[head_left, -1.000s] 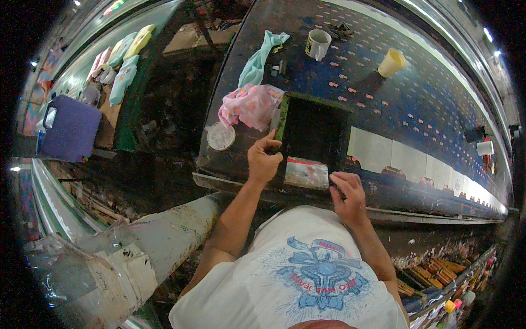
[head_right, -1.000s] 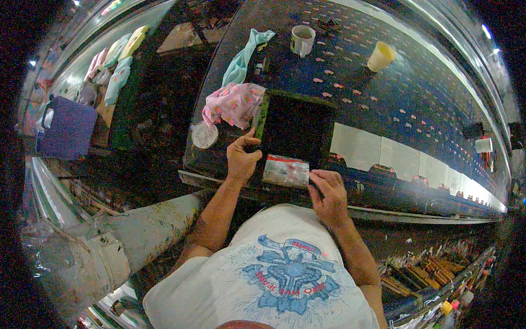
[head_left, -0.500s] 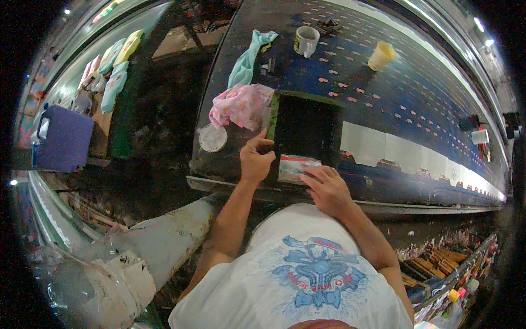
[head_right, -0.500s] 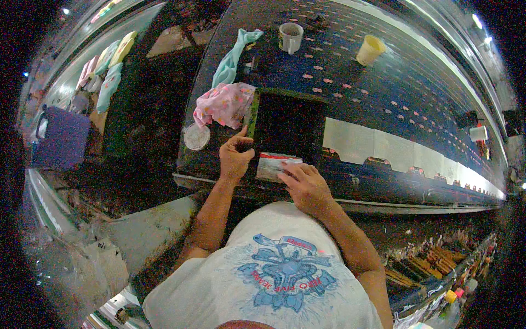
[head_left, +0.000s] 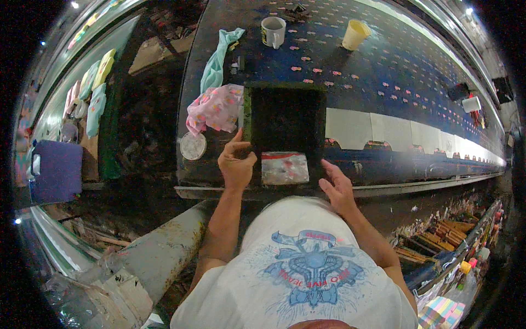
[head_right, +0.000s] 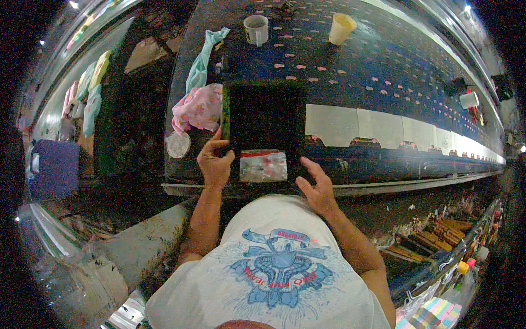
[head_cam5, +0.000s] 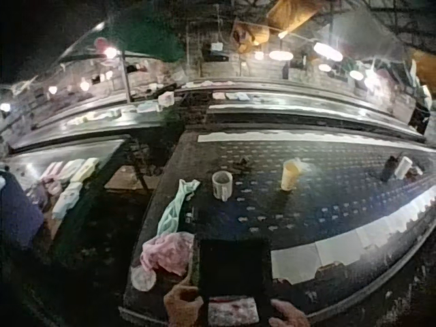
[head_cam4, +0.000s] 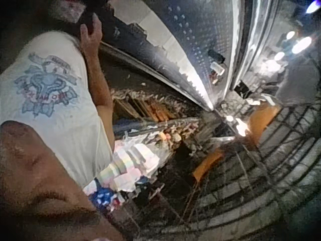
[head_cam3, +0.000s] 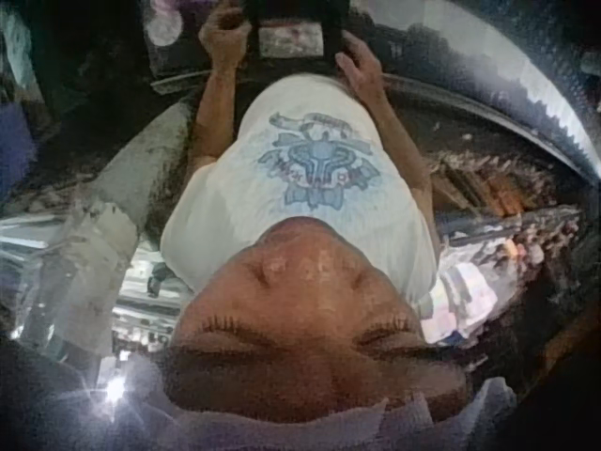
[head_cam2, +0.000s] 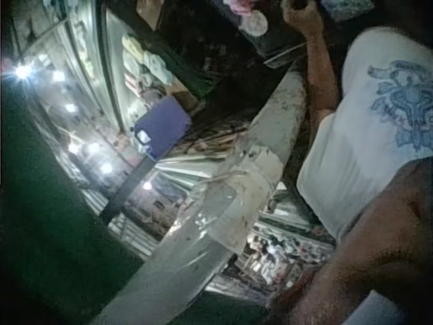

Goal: The person places a pink paper on a long workbench, then retrieves a silkscreen frame. They position the frame on the bench, pour black ink into it, and spread the ink across the screen surface using a squeegee.

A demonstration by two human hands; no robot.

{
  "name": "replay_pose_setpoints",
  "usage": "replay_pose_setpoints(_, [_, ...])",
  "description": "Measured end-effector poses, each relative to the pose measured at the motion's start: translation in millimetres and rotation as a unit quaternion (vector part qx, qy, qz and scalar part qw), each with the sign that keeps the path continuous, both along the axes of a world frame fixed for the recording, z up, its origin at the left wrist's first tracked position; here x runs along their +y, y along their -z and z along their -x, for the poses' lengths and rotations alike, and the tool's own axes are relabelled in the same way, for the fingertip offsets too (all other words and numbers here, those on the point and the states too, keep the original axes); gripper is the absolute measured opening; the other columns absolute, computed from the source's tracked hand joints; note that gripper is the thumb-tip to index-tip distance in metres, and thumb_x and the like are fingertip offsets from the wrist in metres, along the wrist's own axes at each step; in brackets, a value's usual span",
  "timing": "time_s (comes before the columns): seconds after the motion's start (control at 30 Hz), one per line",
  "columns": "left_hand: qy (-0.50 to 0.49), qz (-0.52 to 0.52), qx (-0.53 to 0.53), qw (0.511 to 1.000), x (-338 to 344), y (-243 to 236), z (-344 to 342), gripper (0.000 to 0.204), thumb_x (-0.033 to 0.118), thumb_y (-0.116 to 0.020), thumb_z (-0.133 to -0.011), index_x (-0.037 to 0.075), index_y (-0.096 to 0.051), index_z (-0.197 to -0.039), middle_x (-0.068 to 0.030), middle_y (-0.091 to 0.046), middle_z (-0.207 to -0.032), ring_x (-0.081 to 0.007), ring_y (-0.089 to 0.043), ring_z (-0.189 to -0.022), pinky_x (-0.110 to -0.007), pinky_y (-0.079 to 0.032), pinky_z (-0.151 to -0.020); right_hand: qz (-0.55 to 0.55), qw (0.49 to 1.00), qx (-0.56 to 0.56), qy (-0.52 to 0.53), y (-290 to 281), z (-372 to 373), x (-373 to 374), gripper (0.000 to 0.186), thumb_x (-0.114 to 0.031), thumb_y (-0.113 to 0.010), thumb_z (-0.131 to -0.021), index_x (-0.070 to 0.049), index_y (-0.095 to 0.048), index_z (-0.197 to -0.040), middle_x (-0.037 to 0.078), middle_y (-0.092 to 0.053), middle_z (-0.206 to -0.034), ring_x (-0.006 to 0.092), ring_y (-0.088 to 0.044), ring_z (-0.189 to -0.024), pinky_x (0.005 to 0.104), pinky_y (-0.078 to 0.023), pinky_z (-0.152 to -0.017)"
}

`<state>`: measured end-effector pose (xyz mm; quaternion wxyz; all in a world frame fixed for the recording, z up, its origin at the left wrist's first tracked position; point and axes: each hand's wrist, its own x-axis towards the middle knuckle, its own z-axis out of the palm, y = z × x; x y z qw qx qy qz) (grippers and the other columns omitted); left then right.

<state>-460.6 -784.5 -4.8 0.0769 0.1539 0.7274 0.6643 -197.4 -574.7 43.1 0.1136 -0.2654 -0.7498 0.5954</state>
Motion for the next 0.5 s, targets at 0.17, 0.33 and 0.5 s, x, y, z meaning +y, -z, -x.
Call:
replay_pose_setpoints(0.17, [-0.051,0.009,-0.022,0.998,7,-34,15,0.034,-0.012,-0.082,-0.077,0.000,-0.075,-0.107,-0.0234,-0.069,-0.153,-0.0260,-0.072,-0.127,-0.038,-0.054,-0.112,-0.102,0.985,0.128,-0.060,-36,20,22,0.057,-0.026,-0.074,-0.105,-0.003,-0.063,-0.156,0.025,-0.056,-0.166,0.0368,-0.049,-0.158,0.0484,-0.034,-0.132])
replay_pose_setpoints(0.33, [-0.042,-0.151,0.130,0.979,41,-123,55,0.036,-0.019,-0.079,-0.076,0.000,-0.074,-0.106,-0.0236,-0.069,-0.153,-0.0293,-0.071,-0.132,-0.041,-0.056,-0.112,-0.092,0.966,0.231,-0.072,-91,58,63,0.061,-0.041,-0.071,-0.106,-0.003,-0.066,-0.154,0.025,-0.052,-0.169,0.0370,-0.046,-0.160,0.0526,-0.033,-0.132])
replay_pose_setpoints(0.5, [-0.026,-0.190,0.162,0.968,56,-184,71,0.037,-0.021,-0.077,-0.076,-0.001,-0.075,-0.106,-0.0247,-0.066,-0.157,-0.0293,-0.068,-0.140,-0.043,-0.055,-0.115,-0.098,0.957,0.263,-0.074,-132,71,76,0.068,-0.051,-0.066,-0.107,0.001,-0.066,-0.152,0.027,-0.048,-0.171,0.0389,-0.045,-0.161,0.0567,-0.033,-0.131])
